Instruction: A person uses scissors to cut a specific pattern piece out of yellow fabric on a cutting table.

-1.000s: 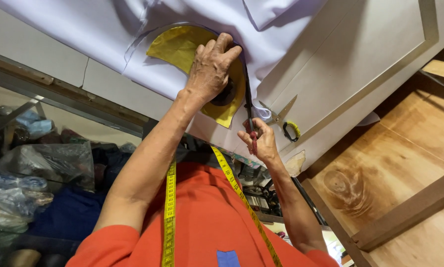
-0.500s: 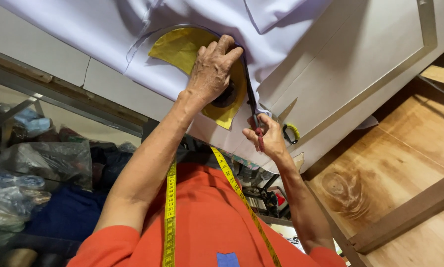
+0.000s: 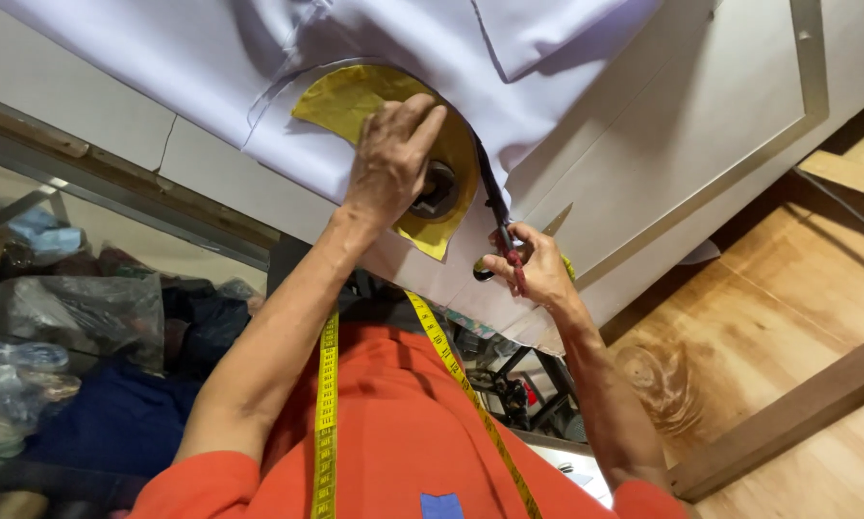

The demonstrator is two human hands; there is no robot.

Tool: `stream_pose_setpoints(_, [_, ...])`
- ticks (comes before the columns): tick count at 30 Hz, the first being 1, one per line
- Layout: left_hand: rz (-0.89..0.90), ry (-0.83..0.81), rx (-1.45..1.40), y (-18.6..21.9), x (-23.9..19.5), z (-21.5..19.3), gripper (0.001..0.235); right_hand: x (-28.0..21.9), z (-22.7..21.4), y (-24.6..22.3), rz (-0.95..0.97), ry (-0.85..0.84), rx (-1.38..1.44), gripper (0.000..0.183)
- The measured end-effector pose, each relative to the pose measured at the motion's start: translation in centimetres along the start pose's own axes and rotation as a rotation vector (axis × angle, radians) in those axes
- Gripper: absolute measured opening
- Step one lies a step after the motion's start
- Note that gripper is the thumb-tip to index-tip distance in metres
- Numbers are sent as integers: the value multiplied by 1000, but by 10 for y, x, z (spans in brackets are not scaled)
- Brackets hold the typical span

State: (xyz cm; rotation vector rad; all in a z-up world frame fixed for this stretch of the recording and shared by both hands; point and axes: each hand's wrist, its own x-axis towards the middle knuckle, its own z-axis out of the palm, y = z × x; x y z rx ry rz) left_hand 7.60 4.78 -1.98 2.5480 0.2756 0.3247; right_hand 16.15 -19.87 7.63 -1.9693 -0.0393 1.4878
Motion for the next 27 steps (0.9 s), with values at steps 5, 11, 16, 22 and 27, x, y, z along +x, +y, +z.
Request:
stream_pose_setpoints(5, [-59, 164, 169, -5, -19, 2, 43, 9, -4, 2, -3, -9, -31, 49])
stream_pose_setpoints(11, [-109, -26, 304, -15, -33, 12, 66, 19, -18, 24, -235, -94, 14, 33])
stream_pose_setpoints(16, [-85, -47, 288, -17, -35, 11, 65, 19, -28, 12, -143, -114, -107, 45])
stream_pose_setpoints(22, [-70, -27, 281, -17, -35, 7, 60, 34, -34, 2, -169, -60, -255, 56])
stream_pose_setpoints(27, [-77, -31, 272, -17, -34, 5, 63, 36, -44, -4, -341, -162, -252, 45])
